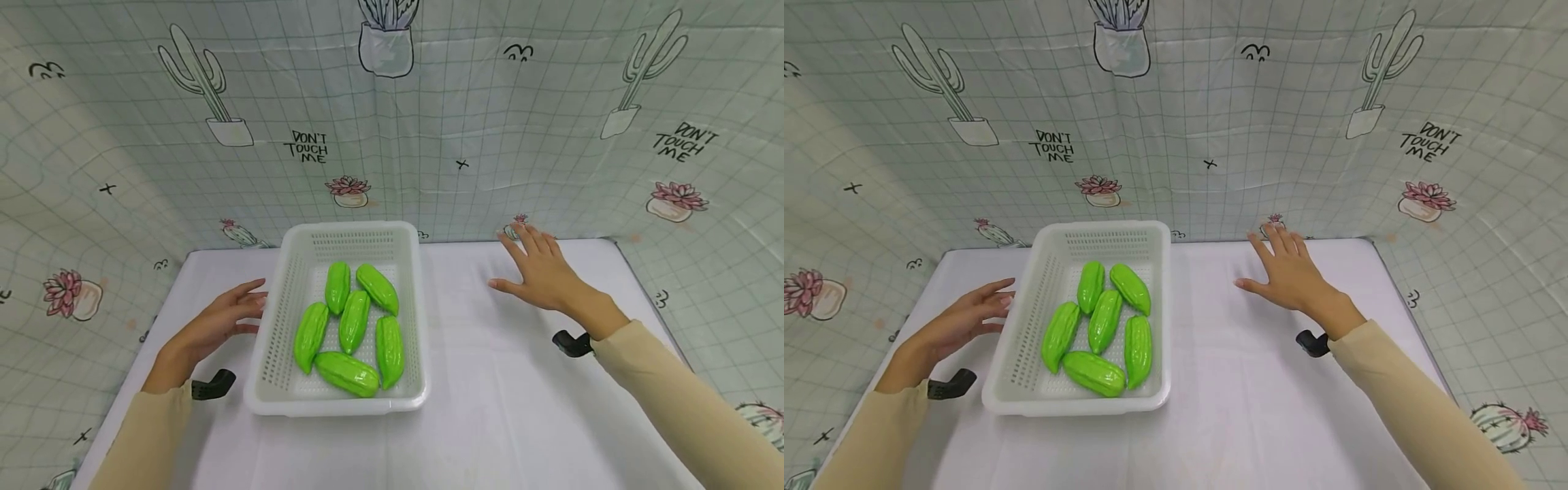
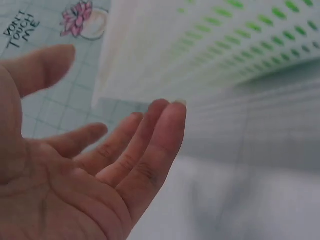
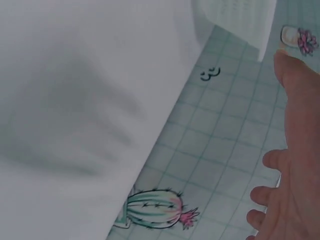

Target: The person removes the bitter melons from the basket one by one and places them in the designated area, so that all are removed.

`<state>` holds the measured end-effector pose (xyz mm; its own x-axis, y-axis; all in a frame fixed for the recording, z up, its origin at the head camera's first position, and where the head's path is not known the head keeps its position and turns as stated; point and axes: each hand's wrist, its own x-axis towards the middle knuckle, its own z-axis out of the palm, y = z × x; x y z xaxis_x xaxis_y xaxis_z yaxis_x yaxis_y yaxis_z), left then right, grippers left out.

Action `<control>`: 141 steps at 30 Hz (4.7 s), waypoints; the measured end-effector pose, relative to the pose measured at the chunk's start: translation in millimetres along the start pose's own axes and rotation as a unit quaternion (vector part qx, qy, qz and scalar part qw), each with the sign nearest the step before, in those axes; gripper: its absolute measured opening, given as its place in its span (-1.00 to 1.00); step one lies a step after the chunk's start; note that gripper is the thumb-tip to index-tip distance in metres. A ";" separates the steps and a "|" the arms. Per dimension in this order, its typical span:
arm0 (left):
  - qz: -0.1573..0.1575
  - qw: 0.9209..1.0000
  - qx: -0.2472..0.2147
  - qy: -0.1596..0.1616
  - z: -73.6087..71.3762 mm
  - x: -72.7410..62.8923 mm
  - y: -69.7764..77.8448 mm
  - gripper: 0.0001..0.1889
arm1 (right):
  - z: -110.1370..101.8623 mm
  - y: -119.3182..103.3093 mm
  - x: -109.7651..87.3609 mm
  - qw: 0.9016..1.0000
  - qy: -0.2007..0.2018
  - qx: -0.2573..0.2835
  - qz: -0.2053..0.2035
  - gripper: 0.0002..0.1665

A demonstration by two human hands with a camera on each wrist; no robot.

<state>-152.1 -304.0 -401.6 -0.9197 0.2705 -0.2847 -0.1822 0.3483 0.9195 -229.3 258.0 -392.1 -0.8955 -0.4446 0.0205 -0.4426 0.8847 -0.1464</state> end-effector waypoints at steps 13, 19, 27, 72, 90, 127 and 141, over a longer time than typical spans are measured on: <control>-0.030 0.999 -0.044 0.008 7.8 -1.3 6.0 -0.21 | -16.1 -63.4 36.4 0.996 -0.007 -0.010 -0.089 0.15; -0.036 0.998 -0.049 0.027 9.0 -0.4 2.6 -0.23 | -17.7 -92.3 55.8 0.990 -0.010 -0.034 -0.136 0.18; -0.043 0.997 -0.053 0.035 12.1 -1.3 0.3 -0.24 | -19.7 -126.3 81.3 0.978 -0.045 -0.081 -0.188 0.28; -0.050 0.996 -0.068 0.033 12.2 -0.7 3.5 -0.25 | 11.9 -209.4 149.9 0.921 -0.297 -0.200 -0.156 0.39; -0.048 0.996 -0.065 0.035 12.0 2.7 7.7 -0.26 | 19.0 -210.9 147.8 0.921 -0.290 -0.219 -0.142 0.42; -0.050 0.996 -0.064 0.027 11.9 -1.8 1.1 -0.23 | -70.5 -128.0 101.4 0.982 -0.126 -0.080 -0.115 0.52; -0.044 0.997 -0.063 0.026 11.7 -2.0 -0.1 -0.23 | -48.0 -60.7 59.6 0.989 -0.096 -0.066 -0.087 0.46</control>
<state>-146.1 -294.1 -404.3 -0.9144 0.1951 -0.3546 -0.3024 0.2530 0.9190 -258.0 184.6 -334.6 -0.7858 -0.5983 -0.1569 -0.6022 0.7979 -0.0264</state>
